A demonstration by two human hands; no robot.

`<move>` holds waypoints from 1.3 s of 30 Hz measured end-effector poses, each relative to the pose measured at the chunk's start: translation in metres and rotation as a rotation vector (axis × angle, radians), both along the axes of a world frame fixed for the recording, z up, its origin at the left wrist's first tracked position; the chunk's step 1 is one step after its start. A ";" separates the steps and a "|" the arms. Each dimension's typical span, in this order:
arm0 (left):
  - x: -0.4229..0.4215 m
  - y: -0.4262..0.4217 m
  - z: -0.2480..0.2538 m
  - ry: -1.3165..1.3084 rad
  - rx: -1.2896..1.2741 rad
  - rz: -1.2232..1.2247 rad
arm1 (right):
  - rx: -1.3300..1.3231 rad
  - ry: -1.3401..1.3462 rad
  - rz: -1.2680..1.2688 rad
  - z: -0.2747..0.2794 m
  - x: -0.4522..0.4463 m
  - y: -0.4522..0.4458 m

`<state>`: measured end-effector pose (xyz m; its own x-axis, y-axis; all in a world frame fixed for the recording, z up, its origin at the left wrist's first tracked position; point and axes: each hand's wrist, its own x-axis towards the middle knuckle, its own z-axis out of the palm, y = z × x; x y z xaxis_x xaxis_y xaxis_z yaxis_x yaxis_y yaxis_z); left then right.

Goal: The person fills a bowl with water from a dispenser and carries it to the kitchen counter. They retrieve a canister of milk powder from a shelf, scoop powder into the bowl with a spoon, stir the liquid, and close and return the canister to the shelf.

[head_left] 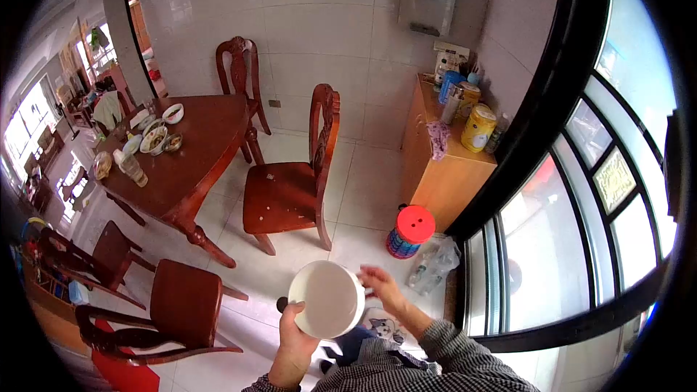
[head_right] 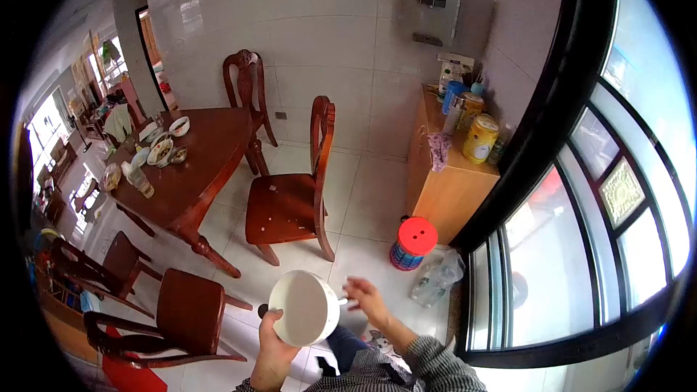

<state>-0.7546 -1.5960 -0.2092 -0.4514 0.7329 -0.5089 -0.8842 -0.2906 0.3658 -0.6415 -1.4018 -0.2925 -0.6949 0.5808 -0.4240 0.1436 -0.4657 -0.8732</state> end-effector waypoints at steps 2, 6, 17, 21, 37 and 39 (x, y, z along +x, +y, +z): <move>-0.019 0.029 0.011 0.035 -0.032 0.018 | 0.067 0.037 -0.044 0.004 -0.057 0.051; -0.074 0.100 0.049 0.147 -0.027 0.053 | 0.352 0.085 -0.070 -0.052 -0.181 0.177; -0.206 0.393 0.113 0.378 0.067 0.064 | 0.677 -0.089 0.474 -0.081 -0.279 0.280; -0.223 0.485 0.093 0.305 0.091 0.026 | 0.576 -0.104 0.651 -0.054 -0.288 0.332; -0.308 0.814 0.108 0.350 0.151 -0.097 | 0.884 -0.156 -0.335 0.012 -0.291 0.706; -0.319 0.845 0.105 0.367 0.155 -0.141 | 0.920 0.029 -0.481 -0.020 -0.285 0.788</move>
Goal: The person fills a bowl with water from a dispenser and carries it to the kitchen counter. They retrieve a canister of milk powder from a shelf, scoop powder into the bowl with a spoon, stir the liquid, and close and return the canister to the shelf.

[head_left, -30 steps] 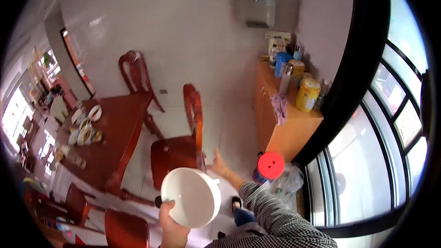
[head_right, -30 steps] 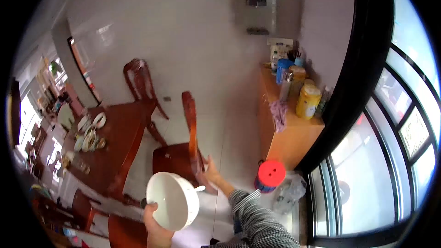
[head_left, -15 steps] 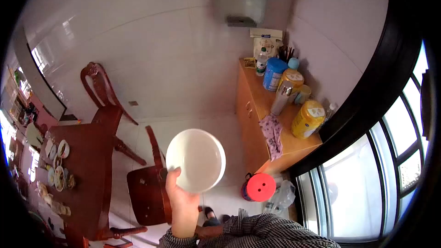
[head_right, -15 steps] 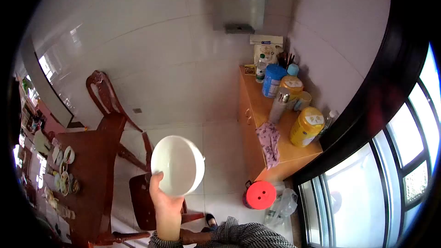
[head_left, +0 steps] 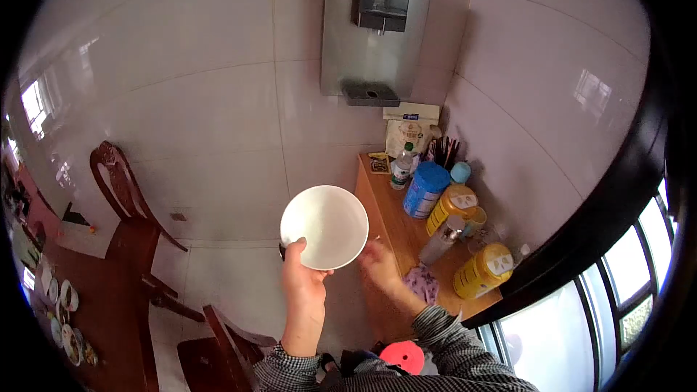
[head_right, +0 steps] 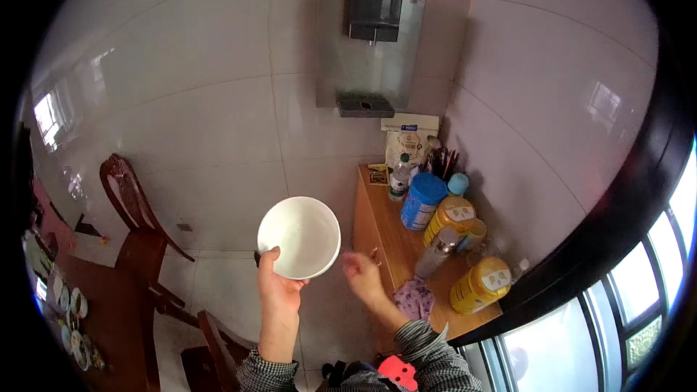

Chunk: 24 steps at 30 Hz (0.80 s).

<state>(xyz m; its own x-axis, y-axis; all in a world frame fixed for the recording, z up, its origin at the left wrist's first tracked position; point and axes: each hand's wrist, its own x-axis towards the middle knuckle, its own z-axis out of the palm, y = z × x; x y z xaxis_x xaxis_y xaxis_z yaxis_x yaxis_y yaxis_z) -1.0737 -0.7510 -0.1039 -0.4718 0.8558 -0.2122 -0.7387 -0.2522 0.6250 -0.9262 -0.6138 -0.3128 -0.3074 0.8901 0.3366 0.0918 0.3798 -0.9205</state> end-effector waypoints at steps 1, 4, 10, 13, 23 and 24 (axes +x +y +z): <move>-0.005 0.015 -0.003 0.010 -0.014 -0.025 | -0.142 0.064 -0.039 0.042 0.002 0.005; -0.020 0.063 -0.007 0.064 0.006 -0.089 | -0.221 0.220 -0.132 0.138 -0.006 0.046; -0.037 0.174 0.007 0.147 -0.070 -0.076 | -0.222 0.582 -0.152 0.173 -0.034 0.153; -0.044 0.241 0.010 0.195 -0.024 -0.133 | -0.170 0.662 -0.153 0.193 -0.042 0.198; -0.018 0.408 0.046 0.206 0.038 -0.167 | 0.659 0.239 -0.374 0.318 -0.048 0.356; -0.017 0.417 0.050 0.213 0.030 -0.175 | 0.765 0.176 -0.404 0.332 -0.051 0.367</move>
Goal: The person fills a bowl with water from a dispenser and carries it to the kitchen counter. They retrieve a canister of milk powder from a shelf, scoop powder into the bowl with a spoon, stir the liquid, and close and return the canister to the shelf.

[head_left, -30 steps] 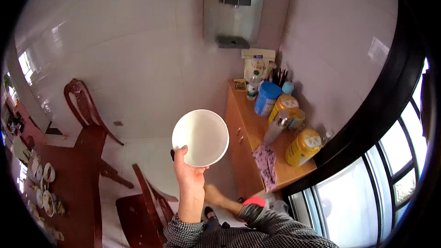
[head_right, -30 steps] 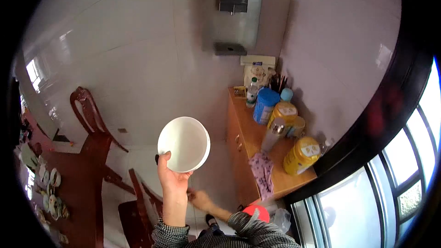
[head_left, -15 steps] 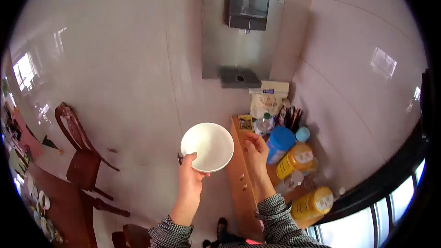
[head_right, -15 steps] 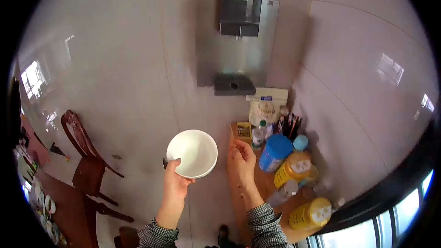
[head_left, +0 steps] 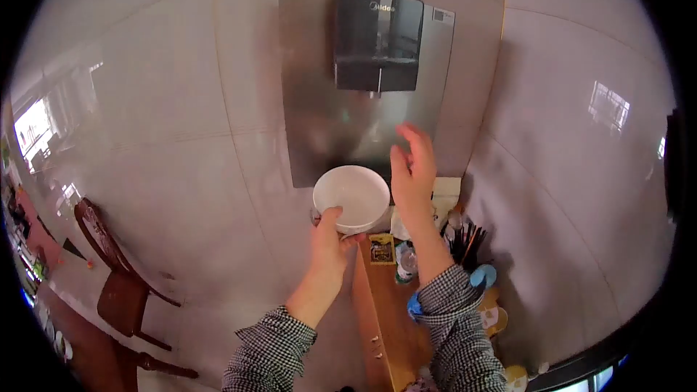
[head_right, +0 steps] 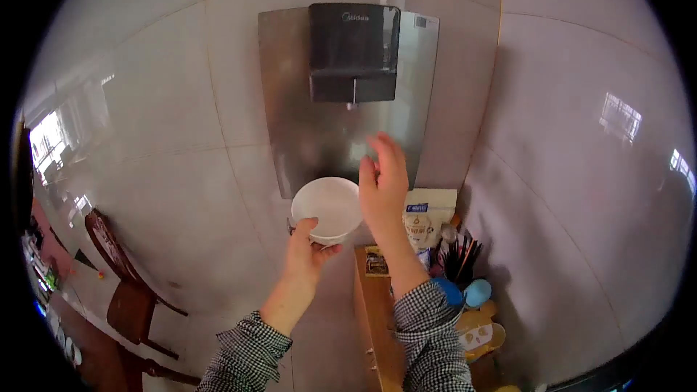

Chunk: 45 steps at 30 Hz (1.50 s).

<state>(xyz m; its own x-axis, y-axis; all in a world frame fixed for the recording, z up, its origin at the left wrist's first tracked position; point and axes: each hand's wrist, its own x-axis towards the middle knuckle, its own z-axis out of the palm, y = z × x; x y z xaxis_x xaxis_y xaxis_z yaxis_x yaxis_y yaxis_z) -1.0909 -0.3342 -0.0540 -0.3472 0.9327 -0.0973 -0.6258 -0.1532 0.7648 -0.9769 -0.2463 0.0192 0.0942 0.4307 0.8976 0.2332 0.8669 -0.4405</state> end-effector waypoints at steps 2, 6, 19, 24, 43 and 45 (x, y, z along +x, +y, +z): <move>0.003 0.012 0.006 0.001 0.004 0.014 | 0.135 -0.102 -0.101 0.029 -0.004 0.019; 0.006 0.026 0.020 -0.026 -0.010 0.029 | 0.216 -0.296 -0.307 0.069 -0.009 0.037; 0.002 0.052 0.017 -0.043 0.038 0.006 | 0.258 -0.641 -0.857 0.093 -0.018 0.063; -0.002 0.049 0.015 -0.079 0.029 -0.050 | 0.257 -0.586 -0.770 0.114 -0.015 0.053; 0.008 0.048 -0.006 -0.163 0.186 -0.112 | 0.164 -0.461 -0.450 0.107 0.014 0.033; 0.011 0.048 -0.009 -0.137 0.189 -0.086 | 0.000 -0.472 -0.388 0.073 0.021 0.029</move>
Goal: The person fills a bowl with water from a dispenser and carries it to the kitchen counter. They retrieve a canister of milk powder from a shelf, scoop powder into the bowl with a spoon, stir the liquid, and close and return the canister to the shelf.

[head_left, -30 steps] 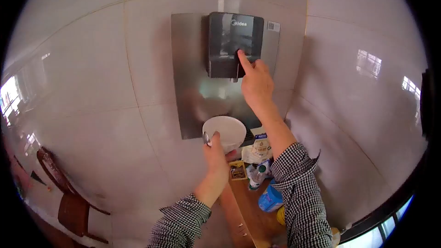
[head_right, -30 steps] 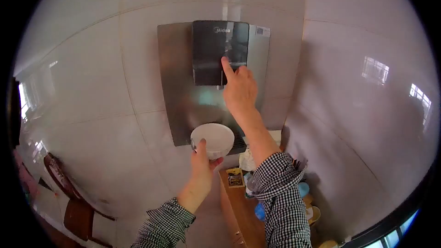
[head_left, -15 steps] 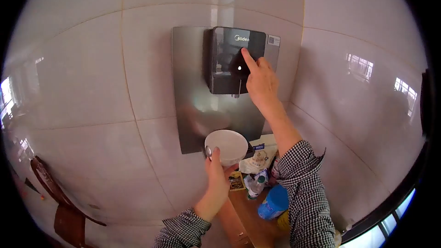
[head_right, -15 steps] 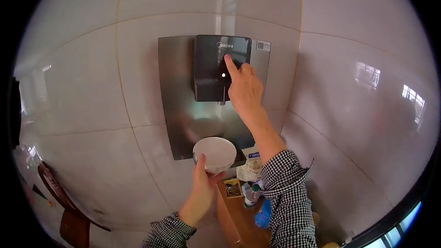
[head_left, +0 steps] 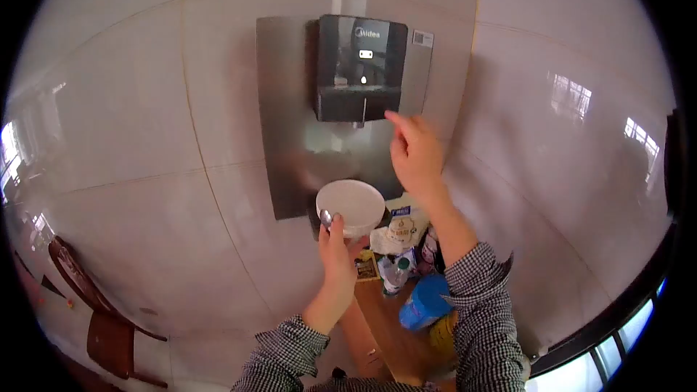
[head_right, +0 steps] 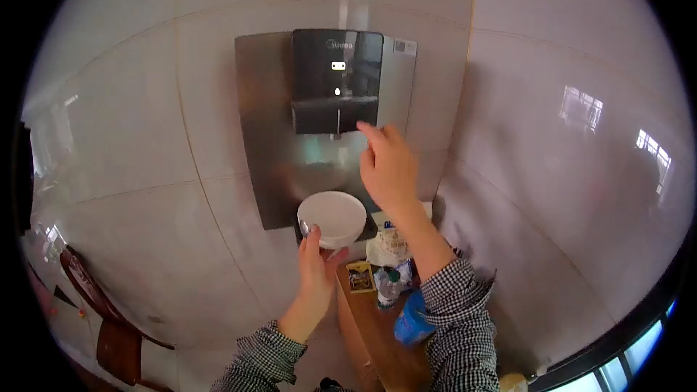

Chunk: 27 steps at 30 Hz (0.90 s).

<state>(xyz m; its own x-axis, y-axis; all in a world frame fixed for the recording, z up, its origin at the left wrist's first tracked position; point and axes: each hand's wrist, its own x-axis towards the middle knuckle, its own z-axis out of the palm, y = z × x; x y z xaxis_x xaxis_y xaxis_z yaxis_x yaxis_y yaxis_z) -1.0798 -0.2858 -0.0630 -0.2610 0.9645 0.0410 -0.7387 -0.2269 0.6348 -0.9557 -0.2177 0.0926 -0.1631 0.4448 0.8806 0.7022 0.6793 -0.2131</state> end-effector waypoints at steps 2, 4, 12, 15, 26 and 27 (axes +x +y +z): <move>0.003 -0.002 0.003 -0.005 -0.013 0.024 | -0.185 0.054 0.083 -0.042 0.005 -0.006; 0.003 -0.004 0.004 -0.001 -0.043 0.028 | -0.369 0.148 0.228 -0.083 0.006 -0.015; -0.009 0.004 0.001 0.011 -0.047 -0.081 | -0.305 0.267 0.269 -0.149 -0.007 -0.029; -0.013 -0.002 0.012 0.030 -0.103 -0.107 | -0.262 0.318 0.282 -0.132 -0.009 -0.034; -0.013 0.003 0.007 0.032 -0.105 -0.092 | 0.295 -0.003 -0.114 0.006 -0.038 0.016; -0.013 0.005 0.006 0.029 -0.098 -0.094 | 0.296 -0.023 -0.145 0.009 -0.041 0.019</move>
<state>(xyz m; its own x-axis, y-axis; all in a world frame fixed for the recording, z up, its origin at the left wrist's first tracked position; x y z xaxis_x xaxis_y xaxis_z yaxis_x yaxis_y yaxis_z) -1.0932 -0.2813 -0.0573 -0.1695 0.9843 -0.0485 -0.7344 -0.0933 0.6723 -0.9964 -0.1986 0.1019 -0.1385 0.1901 0.9720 0.7988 0.6016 -0.0038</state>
